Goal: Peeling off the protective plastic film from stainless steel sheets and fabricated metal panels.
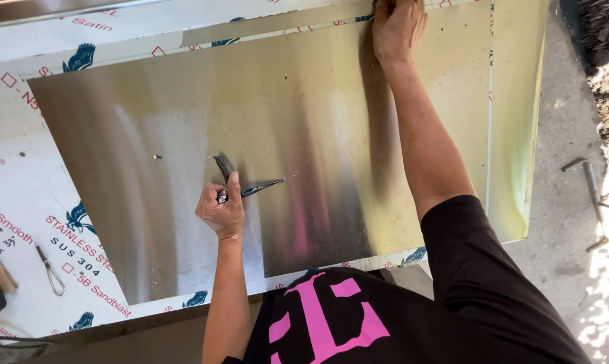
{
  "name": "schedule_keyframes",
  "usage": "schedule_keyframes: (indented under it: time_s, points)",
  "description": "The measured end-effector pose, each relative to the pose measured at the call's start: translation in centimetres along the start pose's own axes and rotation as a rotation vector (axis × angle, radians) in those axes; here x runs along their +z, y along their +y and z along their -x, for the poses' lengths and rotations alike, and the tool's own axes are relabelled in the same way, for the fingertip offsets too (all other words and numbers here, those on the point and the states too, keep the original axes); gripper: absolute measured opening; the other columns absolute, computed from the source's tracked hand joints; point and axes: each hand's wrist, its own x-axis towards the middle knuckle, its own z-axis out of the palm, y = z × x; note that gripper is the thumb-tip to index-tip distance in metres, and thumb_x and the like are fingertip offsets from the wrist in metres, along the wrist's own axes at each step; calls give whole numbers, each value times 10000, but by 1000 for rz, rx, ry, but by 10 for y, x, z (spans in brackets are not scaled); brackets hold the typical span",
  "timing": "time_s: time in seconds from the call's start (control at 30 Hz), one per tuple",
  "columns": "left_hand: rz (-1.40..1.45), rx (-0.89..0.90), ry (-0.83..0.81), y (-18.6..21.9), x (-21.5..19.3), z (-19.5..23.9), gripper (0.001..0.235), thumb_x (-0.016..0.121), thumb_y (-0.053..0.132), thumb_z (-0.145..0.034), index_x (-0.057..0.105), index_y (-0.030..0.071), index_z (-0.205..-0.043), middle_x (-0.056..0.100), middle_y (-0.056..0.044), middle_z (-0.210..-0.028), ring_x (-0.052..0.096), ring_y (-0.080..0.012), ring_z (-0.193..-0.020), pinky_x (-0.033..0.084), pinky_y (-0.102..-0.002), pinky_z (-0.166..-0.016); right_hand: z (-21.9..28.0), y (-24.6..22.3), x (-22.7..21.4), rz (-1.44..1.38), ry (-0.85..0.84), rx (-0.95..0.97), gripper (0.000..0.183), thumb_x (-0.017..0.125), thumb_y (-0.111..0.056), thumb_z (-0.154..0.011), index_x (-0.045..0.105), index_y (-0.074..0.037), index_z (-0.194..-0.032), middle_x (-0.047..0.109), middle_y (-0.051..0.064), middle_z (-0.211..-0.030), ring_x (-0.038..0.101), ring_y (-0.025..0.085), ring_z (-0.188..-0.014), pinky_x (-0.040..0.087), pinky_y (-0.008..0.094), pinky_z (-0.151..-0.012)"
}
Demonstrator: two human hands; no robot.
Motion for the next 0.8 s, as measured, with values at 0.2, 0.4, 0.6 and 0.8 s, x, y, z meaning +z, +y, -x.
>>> schedule_keyframes:
  time_s: [0.2, 0.4, 0.6, 0.8]
  points:
    - [-18, 27, -5, 1, -1, -1, 576, 859, 412, -929, 456, 87, -678, 496, -44, -606, 458, -230, -526, 388, -363, -516, 2, 41, -10, -102, 26, 51, 145, 692, -124, -981, 688, 20, -963, 720, 190, -936, 665, 362, -877, 495, 511, -790]
    - [4, 22, -11, 0, -2, 1, 567, 861, 400, -933, 460, 84, -686, 493, -49, -609, 457, -232, -528, 384, -367, -516, 4, 83, -68, -238, 12, 242, 189, 726, -141, -983, 702, 32, -912, 739, 129, -830, 700, 244, -769, 556, 415, -724]
    - [-8, 29, -20, -1, -2, 1, 563, 857, 384, -949, 456, 82, -694, 508, -48, -623, 479, -233, -544, 389, -370, -521, -4, 152, -125, -416, 78, 333, 157, 688, -57, -1009, 662, -49, -854, 713, 48, -795, 659, 102, -658, 589, 272, -594]
    - [-37, 73, -19, -4, 1, 0, 558, 848, 391, -960, 473, 75, -695, 524, -66, -641, 504, -256, -560, 394, -389, -531, 2, 171, -222, -469, 135, 289, 178, 646, 56, -1036, 645, -75, -916, 707, 63, -883, 656, 118, -720, 603, 255, -622]
